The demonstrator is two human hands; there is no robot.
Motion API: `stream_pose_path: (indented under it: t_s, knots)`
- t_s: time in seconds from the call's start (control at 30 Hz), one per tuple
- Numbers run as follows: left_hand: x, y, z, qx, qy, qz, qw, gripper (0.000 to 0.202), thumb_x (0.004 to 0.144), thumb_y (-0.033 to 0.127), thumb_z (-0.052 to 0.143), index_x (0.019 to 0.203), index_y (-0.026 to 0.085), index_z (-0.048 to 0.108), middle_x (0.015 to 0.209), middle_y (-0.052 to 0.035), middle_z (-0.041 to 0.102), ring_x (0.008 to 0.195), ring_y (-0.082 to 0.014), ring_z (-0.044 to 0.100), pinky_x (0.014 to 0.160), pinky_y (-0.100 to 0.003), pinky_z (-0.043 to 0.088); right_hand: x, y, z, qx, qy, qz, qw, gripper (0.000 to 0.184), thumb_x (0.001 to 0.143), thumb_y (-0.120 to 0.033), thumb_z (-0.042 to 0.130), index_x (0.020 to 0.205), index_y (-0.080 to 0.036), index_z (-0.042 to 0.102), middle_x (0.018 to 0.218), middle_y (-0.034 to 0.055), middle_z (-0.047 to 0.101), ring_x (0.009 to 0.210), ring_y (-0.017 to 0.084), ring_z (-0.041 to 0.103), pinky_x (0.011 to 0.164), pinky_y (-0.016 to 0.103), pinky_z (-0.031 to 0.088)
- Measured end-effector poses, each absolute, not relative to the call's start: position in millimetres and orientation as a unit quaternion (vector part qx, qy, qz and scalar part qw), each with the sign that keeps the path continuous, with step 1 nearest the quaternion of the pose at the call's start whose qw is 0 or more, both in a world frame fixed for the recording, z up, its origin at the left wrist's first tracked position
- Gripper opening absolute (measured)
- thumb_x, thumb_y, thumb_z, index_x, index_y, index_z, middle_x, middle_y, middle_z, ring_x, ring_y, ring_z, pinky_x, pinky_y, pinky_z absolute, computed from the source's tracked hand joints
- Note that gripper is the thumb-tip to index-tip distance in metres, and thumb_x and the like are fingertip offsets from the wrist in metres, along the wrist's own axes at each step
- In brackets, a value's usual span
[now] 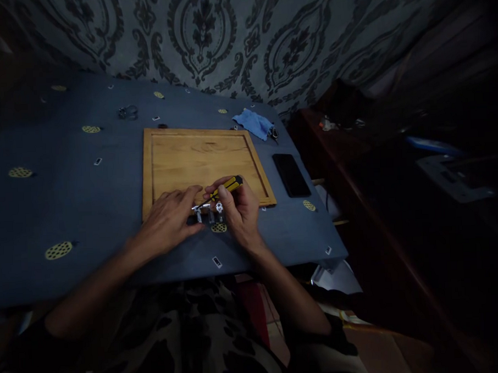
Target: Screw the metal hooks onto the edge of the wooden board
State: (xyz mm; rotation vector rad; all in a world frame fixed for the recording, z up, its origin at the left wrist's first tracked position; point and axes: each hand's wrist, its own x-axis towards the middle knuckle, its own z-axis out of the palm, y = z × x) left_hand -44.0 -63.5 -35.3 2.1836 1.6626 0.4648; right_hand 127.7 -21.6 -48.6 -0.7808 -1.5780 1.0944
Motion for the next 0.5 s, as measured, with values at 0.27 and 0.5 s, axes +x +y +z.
stream_pose_path:
  t_s: [0.27,0.5]
  knots:
    - [-45,-61,-41,0.777,0.589,0.151,0.163,0.057,0.085,0.034,0.076,0.132,0.016,0.05,0.124,-0.0149,0.071,0.115,-0.0353,0.067,0.097,-0.048,0.052,132,-17,-27,-0.263,-0.75,0.426,0.432,0.014,0.102,-0.037,0.057,0.106,-0.025,0.062,0.097,0.0013,0.07,0.091,0.017,0.069,0.081,0.031,0.056]
    - [-44,-63,-39,0.758,0.606,0.171,0.17,0.077,0.081,0.031,0.08,0.144,0.016,0.038,0.122,-0.0154,0.072,0.113,-0.0354,0.069,0.094,-0.046,0.054,109,-18,-40,-0.256,-0.635,0.521,0.51,0.013,0.101,-0.039,0.056,0.102,-0.026,0.051,0.088,-0.0006,0.063,0.081,0.016,0.065,0.08,0.034,0.057]
